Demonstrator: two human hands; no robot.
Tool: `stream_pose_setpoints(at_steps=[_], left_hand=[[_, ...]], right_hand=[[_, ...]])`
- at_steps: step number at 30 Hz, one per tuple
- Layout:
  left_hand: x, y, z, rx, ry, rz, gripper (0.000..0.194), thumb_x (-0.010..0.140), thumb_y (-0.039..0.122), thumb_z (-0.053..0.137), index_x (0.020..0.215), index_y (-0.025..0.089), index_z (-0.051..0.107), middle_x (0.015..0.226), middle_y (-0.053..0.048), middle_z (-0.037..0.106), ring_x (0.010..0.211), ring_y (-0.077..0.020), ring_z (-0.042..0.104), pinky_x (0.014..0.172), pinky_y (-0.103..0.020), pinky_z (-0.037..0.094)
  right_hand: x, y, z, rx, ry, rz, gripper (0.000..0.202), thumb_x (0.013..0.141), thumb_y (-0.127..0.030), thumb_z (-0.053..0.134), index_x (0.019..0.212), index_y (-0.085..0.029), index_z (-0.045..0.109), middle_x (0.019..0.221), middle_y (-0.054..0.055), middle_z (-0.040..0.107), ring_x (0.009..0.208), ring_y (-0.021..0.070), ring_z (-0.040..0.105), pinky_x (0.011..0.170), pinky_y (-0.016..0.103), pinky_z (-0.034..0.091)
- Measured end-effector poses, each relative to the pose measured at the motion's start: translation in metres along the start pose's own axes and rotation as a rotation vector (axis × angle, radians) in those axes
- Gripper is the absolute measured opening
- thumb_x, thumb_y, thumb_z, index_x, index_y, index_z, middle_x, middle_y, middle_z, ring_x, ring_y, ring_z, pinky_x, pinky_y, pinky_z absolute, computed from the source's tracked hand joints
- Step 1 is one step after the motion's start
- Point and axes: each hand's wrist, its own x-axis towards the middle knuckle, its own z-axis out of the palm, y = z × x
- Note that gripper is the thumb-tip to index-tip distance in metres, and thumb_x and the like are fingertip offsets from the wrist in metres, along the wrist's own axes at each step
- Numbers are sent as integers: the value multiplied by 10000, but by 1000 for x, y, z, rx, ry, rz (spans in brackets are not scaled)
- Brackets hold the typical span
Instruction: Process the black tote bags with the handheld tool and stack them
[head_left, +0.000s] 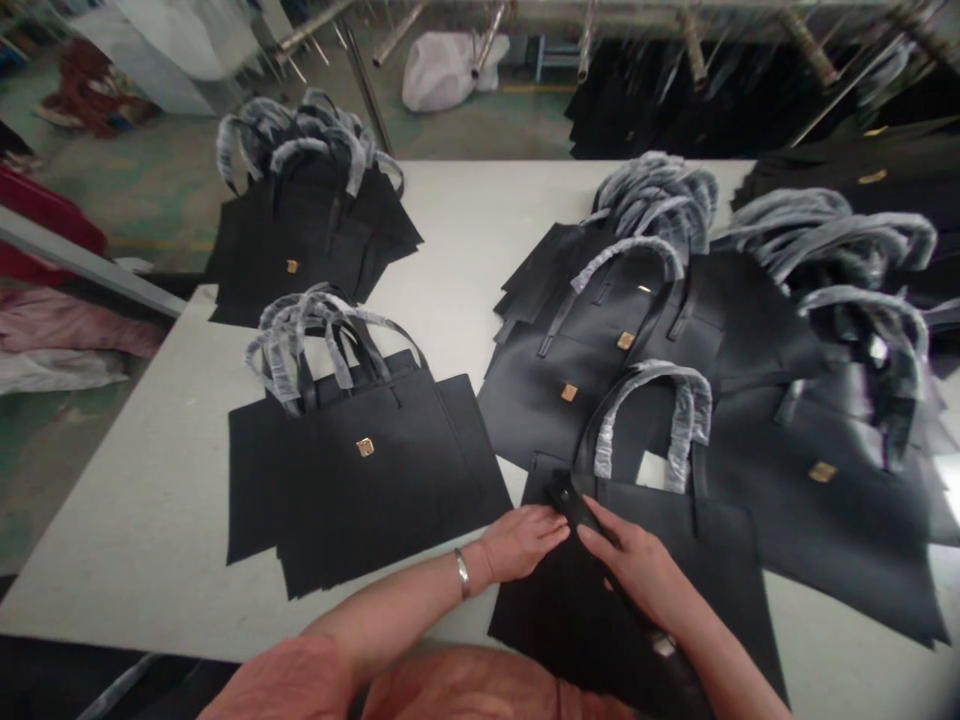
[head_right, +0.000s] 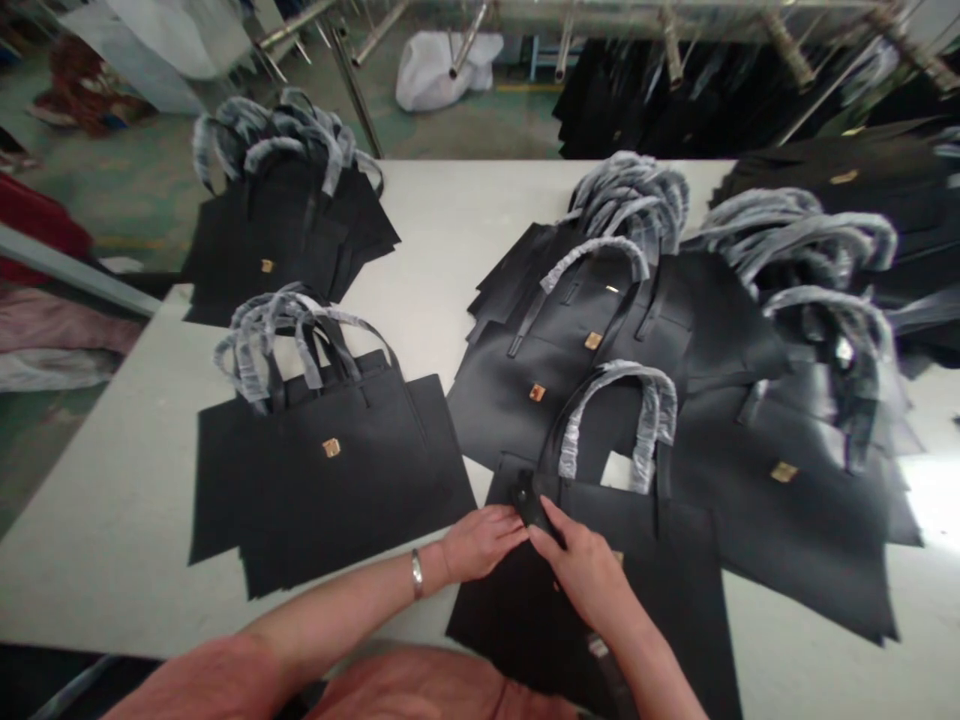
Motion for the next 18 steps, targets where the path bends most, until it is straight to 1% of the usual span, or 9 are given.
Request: stream_pose_setpoints(at_steps=[2,3,6,8,9,11,14,16,18], left_hand=[[0,0,2,8,-2,16,343,941,147,495,1275,104,560,1254,-132,629,1216,-241,546,1043,-372,458],[0,-1,4,15,0,22,337,945,149,489,1271,105,563,1251,-130,632,1207,-242,552,1036,-378,464],[-1,-1,5,36,15,27,330,958,149,470,1273,115,563,1292,-124,617,1207,-237,548,1022,-385,475],[-1,-1,5,46,18,30,336,960,138,464,1282,117,557,1317,-127,604,1218,-227,538,1023,-377,475],[0,-1,4,50,19,35,337,960,132,462,1283,114,556,1315,-130,604,1220,-222,536,1025,-373,474],[1,-1,3,63,22,44,332,957,122,459,1272,103,564,1298,-133,614,1210,-220,544,1029,-369,472],[1,-2,3,70,4,54,321,955,136,470,1252,96,585,1255,-133,638,1185,-225,566,1039,-369,467],[0,-3,3,64,-27,46,317,956,148,481,1248,117,600,1247,-130,644,1199,-227,563,1048,-379,460],[-1,-3,4,52,-50,26,313,963,154,475,1244,147,612,1268,-122,636,1227,-223,545,1055,-388,453]], right_hand=[[0,-3,2,50,10,32,615,825,-495,564,1360,-196,613,761,30,757,576,240,696,625,355,559],[1,-5,3,75,32,39,625,827,-494,561,1370,-188,601,745,27,752,552,234,688,610,351,556],[4,-10,-4,125,179,60,652,839,-518,546,1399,-185,566,757,26,751,599,238,706,631,345,552],[0,-6,-12,156,252,71,673,840,-546,549,1421,-207,540,708,6,737,608,239,707,640,344,550],[-3,-2,-15,179,256,75,678,834,-554,560,1424,-221,536,688,-6,730,598,236,703,632,342,550],[-10,5,-15,210,183,70,666,823,-547,576,1412,-235,552,706,-14,738,569,226,692,608,338,552],[-12,6,-3,151,104,45,586,798,-486,614,1311,-206,653,767,11,763,524,214,680,603,338,562],[-8,1,6,103,142,39,563,799,-468,621,1293,-201,669,758,23,766,537,220,689,631,341,569],[-6,-1,10,104,205,39,612,842,-490,573,1389,-218,580,786,24,771,592,224,706,672,345,571]])
